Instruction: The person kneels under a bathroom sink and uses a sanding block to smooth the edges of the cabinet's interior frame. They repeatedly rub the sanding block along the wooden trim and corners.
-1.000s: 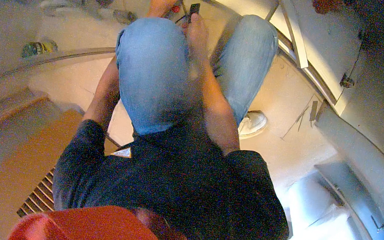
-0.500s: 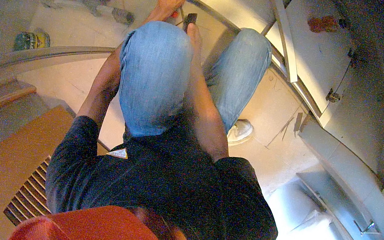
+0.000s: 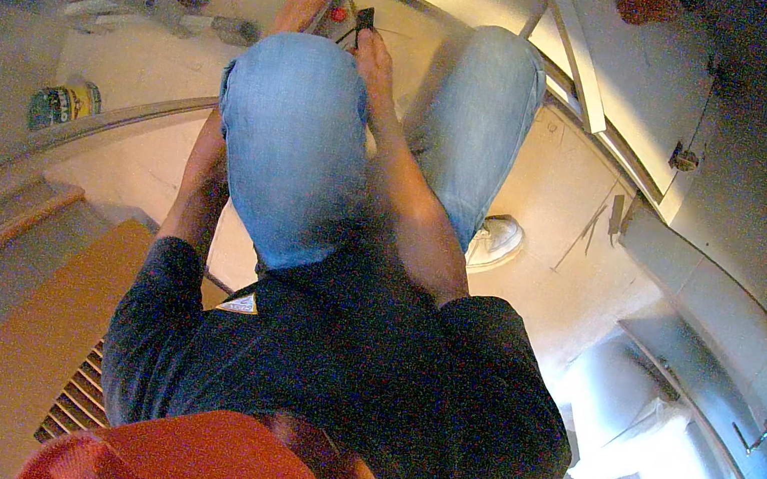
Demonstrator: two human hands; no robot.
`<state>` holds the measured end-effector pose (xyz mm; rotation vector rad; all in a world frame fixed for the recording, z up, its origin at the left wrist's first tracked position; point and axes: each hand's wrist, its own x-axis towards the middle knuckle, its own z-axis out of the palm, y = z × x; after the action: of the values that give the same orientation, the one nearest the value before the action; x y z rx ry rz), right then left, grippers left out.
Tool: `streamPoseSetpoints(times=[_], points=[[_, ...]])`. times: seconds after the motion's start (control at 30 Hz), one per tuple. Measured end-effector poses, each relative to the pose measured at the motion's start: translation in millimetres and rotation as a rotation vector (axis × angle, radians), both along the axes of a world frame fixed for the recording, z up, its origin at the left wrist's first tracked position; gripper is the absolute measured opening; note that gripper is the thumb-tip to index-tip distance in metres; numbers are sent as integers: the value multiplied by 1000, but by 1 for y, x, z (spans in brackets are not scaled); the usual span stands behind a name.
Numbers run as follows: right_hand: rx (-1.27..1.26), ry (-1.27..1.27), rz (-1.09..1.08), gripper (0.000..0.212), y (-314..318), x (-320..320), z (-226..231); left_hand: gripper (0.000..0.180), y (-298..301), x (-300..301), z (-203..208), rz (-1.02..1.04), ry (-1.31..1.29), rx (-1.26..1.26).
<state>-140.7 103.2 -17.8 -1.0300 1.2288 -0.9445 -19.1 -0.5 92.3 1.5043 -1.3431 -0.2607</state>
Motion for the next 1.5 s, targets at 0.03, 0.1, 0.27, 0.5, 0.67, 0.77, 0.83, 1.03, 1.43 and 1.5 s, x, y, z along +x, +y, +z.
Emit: streamPoseSetpoints(times=[0.03,0.1,0.27,0.5,0.67,0.77,0.83,1.03,1.43,1.5], points=[[30,-22,5,42,1,1,3,34,0,0,1,2,0,4],[48,0,18,43,2,1,10,35,1,0,4,4,-5,10],[14,35,21,45,4,-1,25,37,2,1,8,-8,0,35],[30,26,17,45,2,5,2,40,6,3,8,12,-142,-42],[107,23,40,46,-1,7,-4,40,6,7,4,-55,-65,40],[79,25,47,47,3,8,-3,39,5,10,-1,-41,-84,65],[-31,84,59,47,6,9,-6,38,2,12,-4,-40,-93,64],[182,-87,43,46,2,21,-16,37,-3,16,-13,-2,-88,33],[95,180,295,51,5,4,17,35,1,15,-6,-17,-132,-11],[135,85,189,44,6,9,7,36,4,15,-3,-14,-139,24]])
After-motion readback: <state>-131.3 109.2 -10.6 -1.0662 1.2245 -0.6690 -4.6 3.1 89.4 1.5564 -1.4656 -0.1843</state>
